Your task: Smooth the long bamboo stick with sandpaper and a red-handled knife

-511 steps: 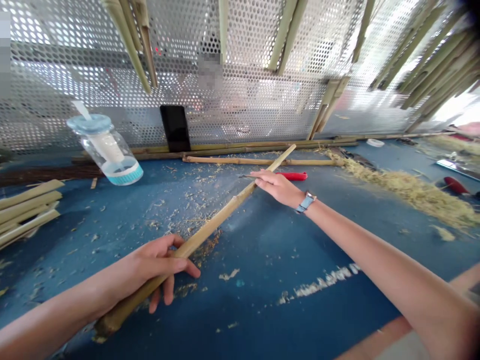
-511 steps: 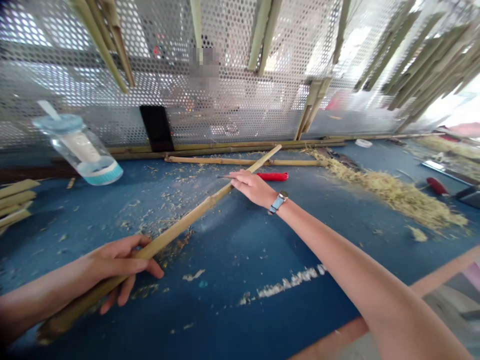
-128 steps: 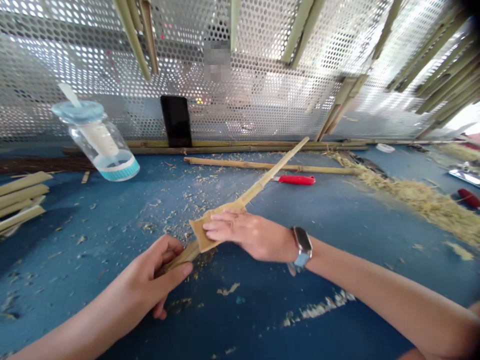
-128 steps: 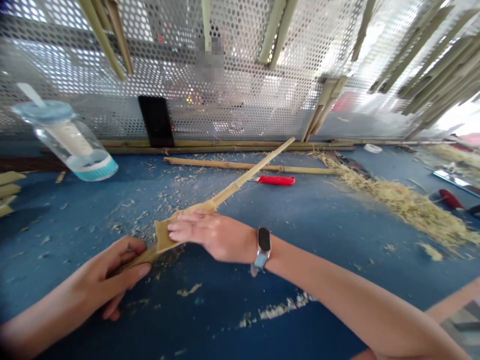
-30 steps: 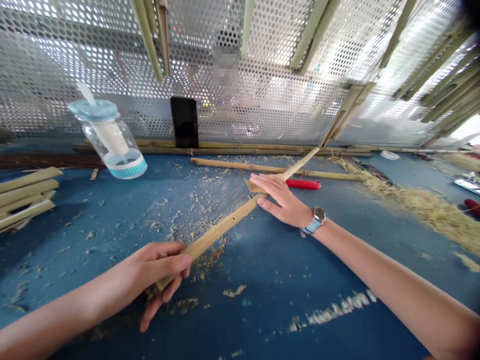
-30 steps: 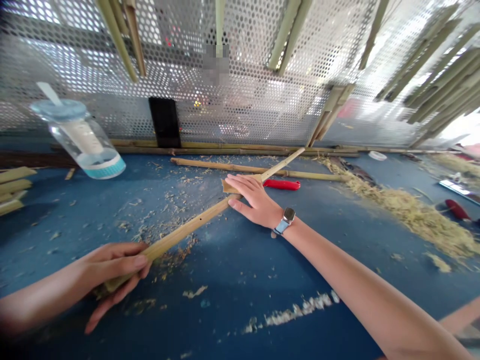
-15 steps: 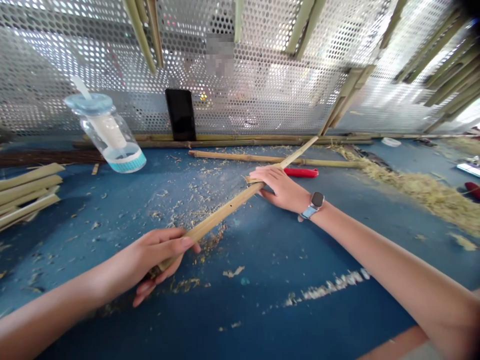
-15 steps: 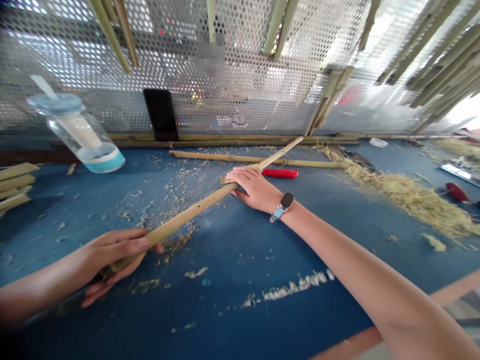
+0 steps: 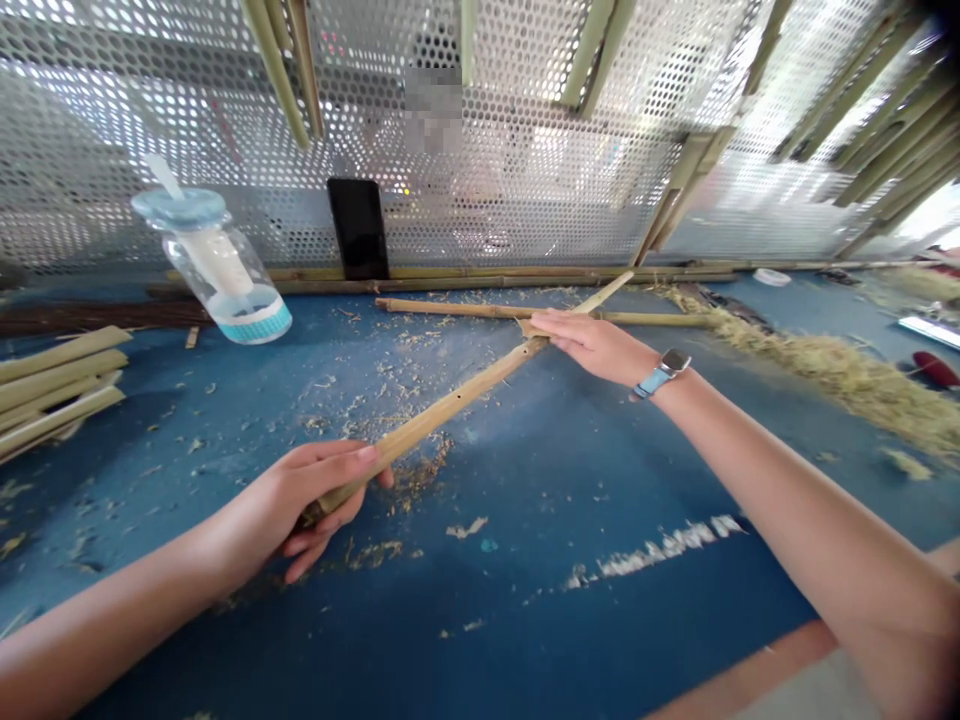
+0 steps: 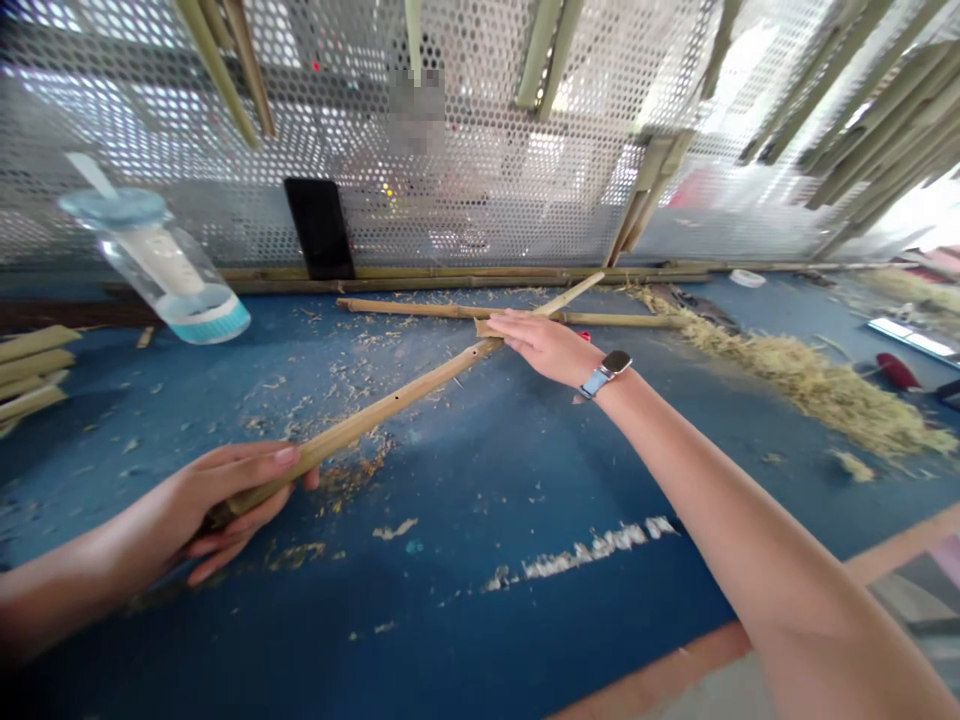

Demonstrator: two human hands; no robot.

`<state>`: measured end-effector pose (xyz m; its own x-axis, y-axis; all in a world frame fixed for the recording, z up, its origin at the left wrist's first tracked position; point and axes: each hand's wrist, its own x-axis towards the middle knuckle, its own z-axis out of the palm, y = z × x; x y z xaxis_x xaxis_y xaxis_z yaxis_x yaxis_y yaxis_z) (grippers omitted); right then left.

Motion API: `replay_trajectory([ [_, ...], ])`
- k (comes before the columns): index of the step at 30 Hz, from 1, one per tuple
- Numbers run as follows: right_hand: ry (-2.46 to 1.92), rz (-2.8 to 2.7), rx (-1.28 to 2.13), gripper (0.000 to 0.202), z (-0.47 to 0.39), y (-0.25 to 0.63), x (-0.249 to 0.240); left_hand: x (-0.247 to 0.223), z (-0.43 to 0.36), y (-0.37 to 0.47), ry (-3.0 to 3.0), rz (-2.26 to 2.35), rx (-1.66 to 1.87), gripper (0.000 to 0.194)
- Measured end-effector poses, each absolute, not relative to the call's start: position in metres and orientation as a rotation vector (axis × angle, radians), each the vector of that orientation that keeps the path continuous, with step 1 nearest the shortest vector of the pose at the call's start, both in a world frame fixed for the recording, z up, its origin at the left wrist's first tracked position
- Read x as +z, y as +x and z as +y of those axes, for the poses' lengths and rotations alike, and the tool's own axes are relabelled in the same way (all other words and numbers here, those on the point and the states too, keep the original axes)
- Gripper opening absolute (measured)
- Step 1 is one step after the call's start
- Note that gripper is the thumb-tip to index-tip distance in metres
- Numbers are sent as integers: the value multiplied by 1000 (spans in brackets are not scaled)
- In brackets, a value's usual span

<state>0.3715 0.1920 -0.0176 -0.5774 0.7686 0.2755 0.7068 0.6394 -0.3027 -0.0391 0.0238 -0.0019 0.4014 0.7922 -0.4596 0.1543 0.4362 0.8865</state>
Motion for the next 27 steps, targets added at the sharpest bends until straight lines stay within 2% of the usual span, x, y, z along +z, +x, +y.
replay_trajectory([
  [4,-1235,-2374,215,46,176,356,-13,-6,22,-39,1075,1112,567,50],
  [11,-743,-2484,339,50,129,280,-22,-4,19,-36,1079,1161,566,51],
  [14,-677,-2490,350,52,143,291,-27,-2,19,-35,1089,1176,556,50],
  [20,-1060,-2264,313,50,181,342,-32,-1,18,-35,1090,1174,530,51],
  [27,-728,-2401,367,54,156,304,-25,-2,21,-37,1051,1180,523,52],
])
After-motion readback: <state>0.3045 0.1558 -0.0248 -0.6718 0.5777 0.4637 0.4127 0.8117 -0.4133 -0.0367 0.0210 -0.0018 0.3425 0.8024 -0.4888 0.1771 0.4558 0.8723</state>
